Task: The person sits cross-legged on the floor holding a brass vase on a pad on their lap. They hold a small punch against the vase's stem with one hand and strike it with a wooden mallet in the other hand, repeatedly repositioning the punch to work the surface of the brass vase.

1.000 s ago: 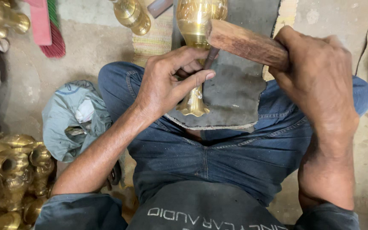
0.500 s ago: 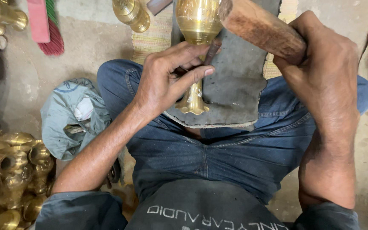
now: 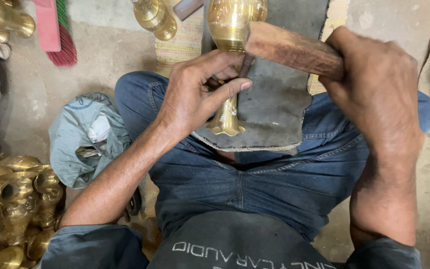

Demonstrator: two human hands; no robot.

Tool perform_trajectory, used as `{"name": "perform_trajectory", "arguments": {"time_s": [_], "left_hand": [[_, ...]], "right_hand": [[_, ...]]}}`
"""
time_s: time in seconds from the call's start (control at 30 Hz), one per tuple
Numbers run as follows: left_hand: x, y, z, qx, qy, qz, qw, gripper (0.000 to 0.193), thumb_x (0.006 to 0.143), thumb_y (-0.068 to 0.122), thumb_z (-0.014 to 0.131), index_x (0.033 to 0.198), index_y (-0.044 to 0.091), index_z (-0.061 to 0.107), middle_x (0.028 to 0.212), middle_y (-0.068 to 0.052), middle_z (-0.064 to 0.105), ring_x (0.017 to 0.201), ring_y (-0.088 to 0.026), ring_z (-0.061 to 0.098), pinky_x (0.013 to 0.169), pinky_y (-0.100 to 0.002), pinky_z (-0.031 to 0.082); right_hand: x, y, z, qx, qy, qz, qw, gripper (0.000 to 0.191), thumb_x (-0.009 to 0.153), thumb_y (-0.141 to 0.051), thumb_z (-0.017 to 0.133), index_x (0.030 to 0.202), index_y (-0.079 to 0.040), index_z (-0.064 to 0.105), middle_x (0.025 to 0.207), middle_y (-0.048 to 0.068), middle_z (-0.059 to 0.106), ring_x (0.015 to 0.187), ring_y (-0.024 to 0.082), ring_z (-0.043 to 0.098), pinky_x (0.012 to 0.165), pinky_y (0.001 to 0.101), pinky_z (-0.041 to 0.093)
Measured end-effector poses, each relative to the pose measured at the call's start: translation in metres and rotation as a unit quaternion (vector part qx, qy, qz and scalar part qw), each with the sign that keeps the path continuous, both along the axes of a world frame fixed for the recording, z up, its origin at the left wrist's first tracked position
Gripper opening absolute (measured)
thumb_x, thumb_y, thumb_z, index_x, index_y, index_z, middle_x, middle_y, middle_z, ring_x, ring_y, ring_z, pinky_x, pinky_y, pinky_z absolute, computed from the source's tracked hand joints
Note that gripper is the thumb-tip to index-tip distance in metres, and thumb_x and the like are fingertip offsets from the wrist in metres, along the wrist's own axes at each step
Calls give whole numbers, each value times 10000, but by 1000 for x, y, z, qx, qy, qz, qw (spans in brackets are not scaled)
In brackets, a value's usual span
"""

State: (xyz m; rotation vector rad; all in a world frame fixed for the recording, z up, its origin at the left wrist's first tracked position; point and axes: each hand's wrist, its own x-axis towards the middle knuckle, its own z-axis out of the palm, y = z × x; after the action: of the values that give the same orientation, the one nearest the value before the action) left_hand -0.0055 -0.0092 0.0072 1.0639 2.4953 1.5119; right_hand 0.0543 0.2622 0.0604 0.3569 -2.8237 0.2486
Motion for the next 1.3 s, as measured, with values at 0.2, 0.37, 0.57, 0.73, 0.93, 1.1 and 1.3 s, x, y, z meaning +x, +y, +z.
{"name": "perform_trajectory", "arguments": {"time_s": [0.2,0.37,0.57,0.73,0.93,1.1,1.3], "left_hand": [[-2,0,1,-10,-38,3,999,334,959,177,834,1231,34,702,956,-76,765,851,-142,785,727,-298,674],[-1,-2,1,26,-39,-24,999,338,981,145,825,1275,45,690,1045,-84,767,904,-148,787,779,-299,678],[-2,-2,-1,25,-48,-24,998,352,975,147,829,1283,49,689,1023,-67,767,897,-141,788,784,-287,679],[-2,-2,0,15,-64,-15,998,348,959,144,840,1264,53,699,963,-53,767,852,-138,778,756,-292,659],[-3,-2,-2,27,-45,-27,998,389,992,151,810,1342,59,666,1059,-60,752,918,-144,784,809,-296,685],[-1,-6,-4,44,-49,-46,997,401,1029,157,776,1398,61,652,1155,-80,749,976,-157,786,840,-311,690],[-3,-4,-3,19,-20,-30,999,366,1018,181,809,1339,75,669,1164,-90,750,955,-160,786,805,-301,684]], "right_hand": [[-1,0,-3,9,-11,0,1000,290,843,-94,866,962,-10,615,697,135,652,656,312,679,665,435,540],[-1,0,-4,-98,-44,-16,994,291,873,-90,846,988,-16,590,765,147,642,719,340,672,684,443,525],[0,0,0,-88,-56,-7,995,318,844,-77,837,1038,-7,595,830,151,660,790,359,690,718,467,530],[2,3,3,-73,-18,4,997,335,856,-45,847,1095,-6,616,899,178,665,880,388,685,745,454,531],[2,8,-6,-90,15,12,996,285,903,-32,855,1029,20,604,813,186,658,779,343,698,665,430,521],[2,6,-9,-189,1,-28,982,257,1051,-41,819,1062,41,576,808,195,651,764,309,714,696,393,518],[4,-1,-4,-18,29,9,999,331,752,-30,873,960,31,624,747,212,659,709,411,681,626,471,516]]}}
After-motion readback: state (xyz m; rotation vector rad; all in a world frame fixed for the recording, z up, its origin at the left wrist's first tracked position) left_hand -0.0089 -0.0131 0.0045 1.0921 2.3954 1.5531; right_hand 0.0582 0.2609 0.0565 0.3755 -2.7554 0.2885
